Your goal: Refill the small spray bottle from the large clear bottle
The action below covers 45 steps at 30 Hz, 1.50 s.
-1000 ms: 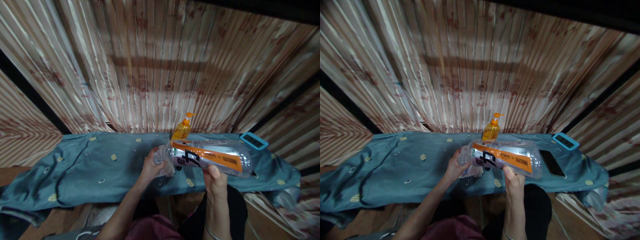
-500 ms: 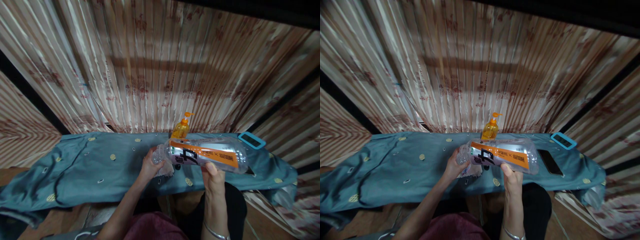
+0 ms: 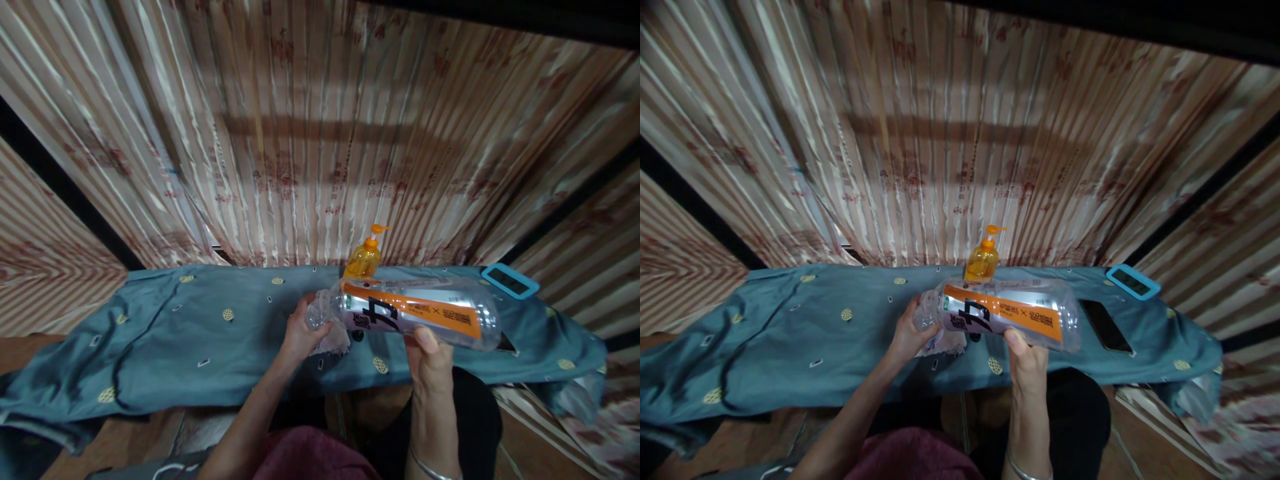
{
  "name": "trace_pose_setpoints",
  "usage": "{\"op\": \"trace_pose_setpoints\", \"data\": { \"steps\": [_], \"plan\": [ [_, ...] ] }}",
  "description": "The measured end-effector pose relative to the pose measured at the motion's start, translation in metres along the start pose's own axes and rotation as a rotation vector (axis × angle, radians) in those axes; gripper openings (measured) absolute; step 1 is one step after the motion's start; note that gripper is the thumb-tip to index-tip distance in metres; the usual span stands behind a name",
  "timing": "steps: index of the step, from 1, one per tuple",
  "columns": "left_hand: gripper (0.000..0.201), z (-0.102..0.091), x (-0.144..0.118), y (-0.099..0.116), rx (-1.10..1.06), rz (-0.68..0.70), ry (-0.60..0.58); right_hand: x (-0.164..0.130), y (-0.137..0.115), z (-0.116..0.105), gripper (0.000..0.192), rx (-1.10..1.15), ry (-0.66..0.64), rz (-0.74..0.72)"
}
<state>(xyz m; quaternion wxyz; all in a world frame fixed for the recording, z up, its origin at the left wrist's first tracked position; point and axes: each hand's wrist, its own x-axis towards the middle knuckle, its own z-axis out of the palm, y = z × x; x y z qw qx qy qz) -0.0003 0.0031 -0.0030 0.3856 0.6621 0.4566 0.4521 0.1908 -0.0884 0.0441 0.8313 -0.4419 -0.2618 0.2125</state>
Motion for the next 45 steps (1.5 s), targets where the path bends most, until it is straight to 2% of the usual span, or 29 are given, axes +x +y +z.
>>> {"op": "trace_pose_setpoints", "data": {
  "steps": [6,13,18,33,38,45],
  "plan": [
    [0.058,-0.002,-0.001,0.001,-0.001,0.002,-0.005,0.001,0.005,-0.003,0.060,0.000,0.011,-0.006],
    [0.063,-0.001,0.000,-0.002,0.008,-0.024,0.008,0.001,0.013,-0.012,0.046,-0.020,0.015,0.021],
    [0.060,-0.002,0.000,-0.001,-0.004,0.001,-0.011,0.000,0.017,-0.015,0.040,-0.015,0.034,0.034],
    [0.058,-0.002,-0.001,-0.003,-0.021,-0.022,-0.031,-0.015,0.019,-0.025,0.046,0.015,0.074,0.034],
    [0.056,-0.001,-0.002,-0.003,-0.030,-0.013,-0.036,-0.016,0.013,-0.021,0.040,-0.012,0.028,0.012],
    [0.057,-0.001,-0.002,-0.001,-0.026,-0.005,-0.035,-0.014,0.008,-0.015,0.040,-0.019,0.034,-0.011]
  ]
}}
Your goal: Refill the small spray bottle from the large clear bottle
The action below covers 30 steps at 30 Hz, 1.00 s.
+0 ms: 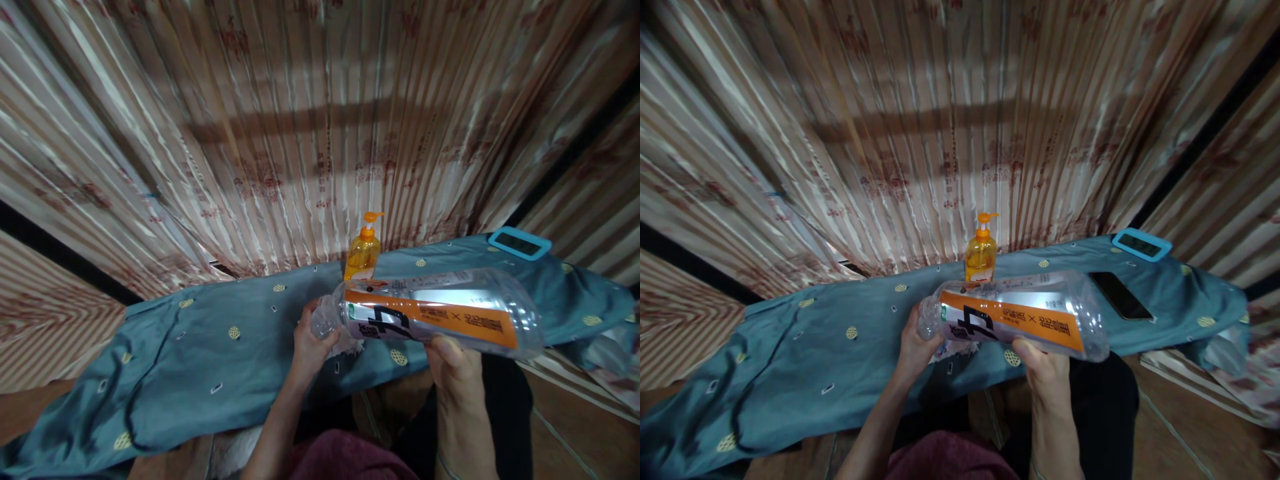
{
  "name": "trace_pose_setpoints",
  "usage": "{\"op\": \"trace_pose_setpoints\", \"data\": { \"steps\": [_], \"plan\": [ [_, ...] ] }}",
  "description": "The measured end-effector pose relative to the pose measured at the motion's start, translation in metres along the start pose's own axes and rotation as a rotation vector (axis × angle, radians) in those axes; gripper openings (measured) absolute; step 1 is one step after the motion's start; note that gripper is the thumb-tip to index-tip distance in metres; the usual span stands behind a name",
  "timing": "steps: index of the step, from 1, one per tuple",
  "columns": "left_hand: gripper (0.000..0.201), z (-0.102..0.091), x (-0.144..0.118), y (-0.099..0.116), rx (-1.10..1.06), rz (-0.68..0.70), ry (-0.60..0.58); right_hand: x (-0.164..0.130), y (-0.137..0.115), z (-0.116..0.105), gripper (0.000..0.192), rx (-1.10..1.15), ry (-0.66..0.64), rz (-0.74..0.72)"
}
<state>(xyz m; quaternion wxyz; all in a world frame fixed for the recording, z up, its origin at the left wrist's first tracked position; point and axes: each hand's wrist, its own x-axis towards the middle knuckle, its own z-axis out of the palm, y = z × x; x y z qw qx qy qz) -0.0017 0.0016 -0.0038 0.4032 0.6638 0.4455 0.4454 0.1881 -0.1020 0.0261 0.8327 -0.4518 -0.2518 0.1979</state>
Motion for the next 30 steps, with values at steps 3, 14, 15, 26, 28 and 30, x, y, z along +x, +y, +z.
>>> {"op": "trace_pose_setpoints", "data": {
  "steps": [3,14,15,26,28,30],
  "plan": [
    [0.056,0.001,0.000,0.001,-0.018,0.007,0.011,0.001,-0.001,0.001,0.039,0.009,0.012,-0.010],
    [0.054,0.002,0.000,0.001,-0.044,0.013,0.046,0.003,-0.005,0.008,0.032,0.032,0.000,-0.023],
    [0.054,0.002,0.000,0.001,-0.044,0.015,0.040,0.003,-0.005,0.009,0.034,0.042,0.006,-0.017],
    [0.055,0.003,-0.002,0.000,-0.031,-0.001,0.030,0.002,-0.008,0.012,0.056,0.057,0.050,0.020],
    [0.057,0.003,-0.002,0.000,-0.024,0.000,0.028,0.002,-0.010,0.014,0.058,0.061,0.046,0.021],
    [0.058,0.003,-0.001,0.000,-0.020,0.001,0.030,0.003,-0.012,0.014,0.061,0.063,0.039,0.023]
  ]
}}
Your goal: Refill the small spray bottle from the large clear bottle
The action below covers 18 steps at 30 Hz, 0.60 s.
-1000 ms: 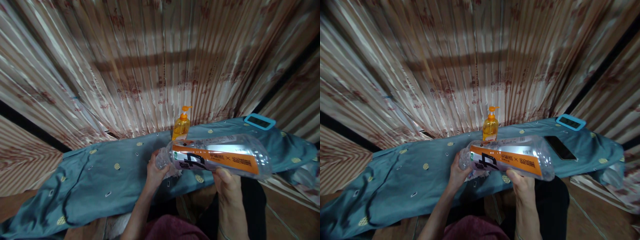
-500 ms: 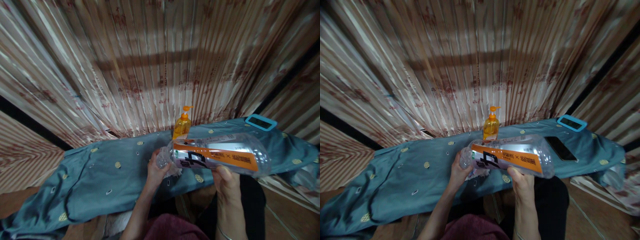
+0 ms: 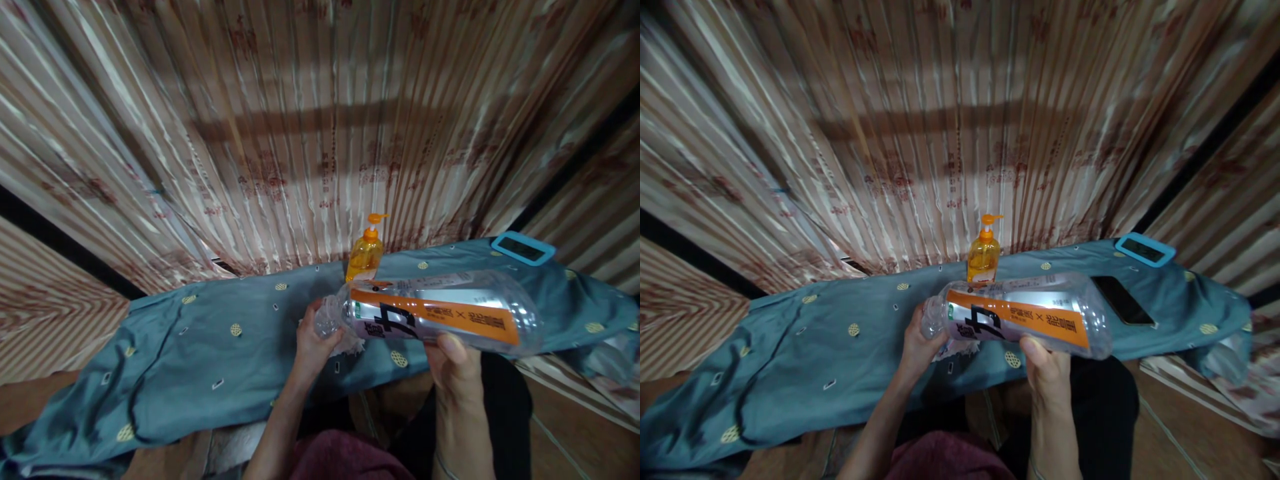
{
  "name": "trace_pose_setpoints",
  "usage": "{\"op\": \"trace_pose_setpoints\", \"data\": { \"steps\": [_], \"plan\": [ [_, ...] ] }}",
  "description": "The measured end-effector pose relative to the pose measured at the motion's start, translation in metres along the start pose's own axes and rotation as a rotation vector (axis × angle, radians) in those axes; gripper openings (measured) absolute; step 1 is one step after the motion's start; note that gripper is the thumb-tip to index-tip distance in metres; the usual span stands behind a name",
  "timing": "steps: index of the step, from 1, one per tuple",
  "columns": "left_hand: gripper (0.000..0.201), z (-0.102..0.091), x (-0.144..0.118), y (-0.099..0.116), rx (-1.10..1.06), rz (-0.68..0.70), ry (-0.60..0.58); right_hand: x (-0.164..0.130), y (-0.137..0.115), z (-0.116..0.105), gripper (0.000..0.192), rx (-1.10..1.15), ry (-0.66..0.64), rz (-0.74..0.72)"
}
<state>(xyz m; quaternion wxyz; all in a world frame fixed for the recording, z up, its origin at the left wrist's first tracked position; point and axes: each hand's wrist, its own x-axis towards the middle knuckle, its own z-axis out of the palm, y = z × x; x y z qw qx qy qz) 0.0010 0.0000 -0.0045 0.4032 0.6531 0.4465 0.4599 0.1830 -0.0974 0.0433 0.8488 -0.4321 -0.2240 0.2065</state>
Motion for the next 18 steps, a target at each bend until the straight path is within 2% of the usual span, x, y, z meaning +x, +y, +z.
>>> {"op": "trace_pose_setpoints", "data": {
  "steps": [8,18],
  "plan": [
    [0.061,-0.0035,-0.0007,0.0002,-0.020,0.015,-0.034,0.0014,-0.0026,0.0014,0.070,0.024,-0.049,-0.005],
    [0.059,-0.0022,-0.0008,-0.0036,-0.044,0.010,-0.026,-0.0007,-0.0094,0.0061,0.069,0.042,-0.057,-0.009]
  ]
}}
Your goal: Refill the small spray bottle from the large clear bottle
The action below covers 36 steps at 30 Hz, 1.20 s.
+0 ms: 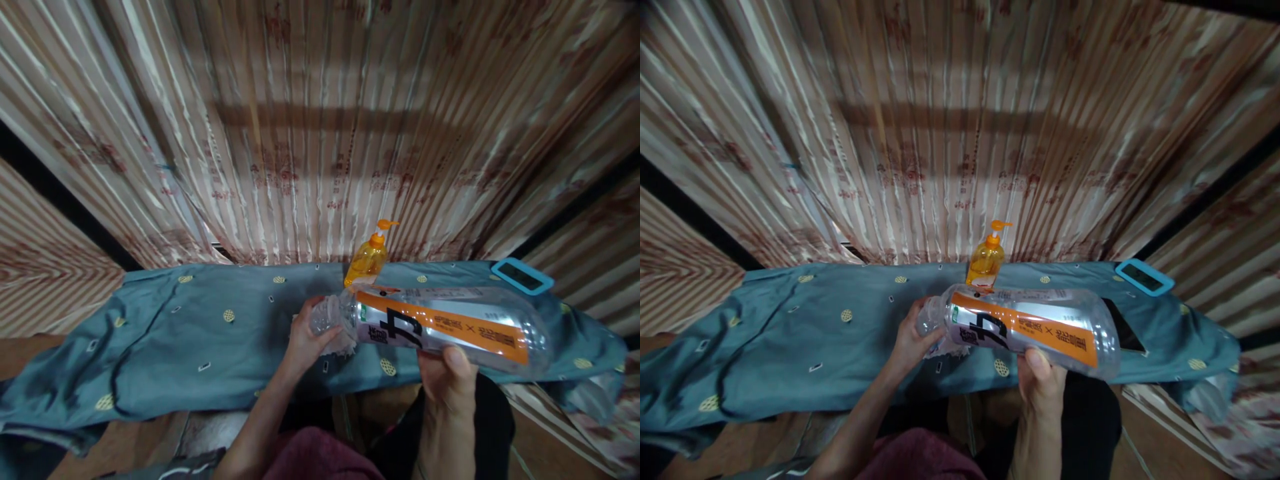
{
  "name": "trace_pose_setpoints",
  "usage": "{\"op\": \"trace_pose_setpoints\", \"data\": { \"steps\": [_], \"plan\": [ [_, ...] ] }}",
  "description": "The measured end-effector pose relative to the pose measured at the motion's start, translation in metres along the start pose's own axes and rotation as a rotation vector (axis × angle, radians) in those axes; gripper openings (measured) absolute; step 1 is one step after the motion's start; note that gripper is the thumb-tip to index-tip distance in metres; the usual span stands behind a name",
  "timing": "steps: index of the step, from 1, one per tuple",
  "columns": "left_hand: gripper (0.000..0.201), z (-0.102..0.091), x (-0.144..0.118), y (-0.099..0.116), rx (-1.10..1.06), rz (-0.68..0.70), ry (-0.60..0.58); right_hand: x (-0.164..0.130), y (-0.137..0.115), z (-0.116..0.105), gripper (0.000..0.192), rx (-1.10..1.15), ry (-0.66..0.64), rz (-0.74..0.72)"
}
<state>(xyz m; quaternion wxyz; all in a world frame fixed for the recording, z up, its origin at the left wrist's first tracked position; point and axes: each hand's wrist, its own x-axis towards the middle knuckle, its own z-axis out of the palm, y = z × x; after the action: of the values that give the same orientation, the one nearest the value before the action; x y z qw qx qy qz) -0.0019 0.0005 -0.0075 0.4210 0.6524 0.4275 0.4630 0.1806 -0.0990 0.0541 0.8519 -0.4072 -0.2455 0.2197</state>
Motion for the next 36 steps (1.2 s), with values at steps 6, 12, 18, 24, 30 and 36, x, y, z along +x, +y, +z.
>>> {"op": "trace_pose_setpoints", "data": {
  "steps": [6,12,18,24,30,36],
  "plan": [
    [0.054,0.000,0.000,0.008,0.002,0.009,0.013,0.001,0.003,0.005,0.062,-0.017,-0.010,0.033],
    [0.052,-0.001,0.000,0.011,-0.008,0.003,0.017,0.004,0.003,0.005,0.065,-0.034,0.011,0.027],
    [0.053,0.001,0.000,0.009,-0.013,0.001,0.004,0.006,0.001,0.005,0.061,-0.044,0.001,0.005],
    [0.052,0.000,0.000,0.013,-0.007,-0.018,0.004,0.006,-0.004,0.009,0.062,-0.063,-0.048,-0.013],
    [0.053,0.000,0.000,0.014,-0.010,-0.027,0.003,0.004,-0.005,0.010,0.066,-0.061,-0.079,-0.022],
    [0.054,0.001,-0.001,0.010,-0.030,-0.017,0.018,0.003,-0.008,0.010,0.067,-0.067,-0.116,-0.061]
  ]
}}
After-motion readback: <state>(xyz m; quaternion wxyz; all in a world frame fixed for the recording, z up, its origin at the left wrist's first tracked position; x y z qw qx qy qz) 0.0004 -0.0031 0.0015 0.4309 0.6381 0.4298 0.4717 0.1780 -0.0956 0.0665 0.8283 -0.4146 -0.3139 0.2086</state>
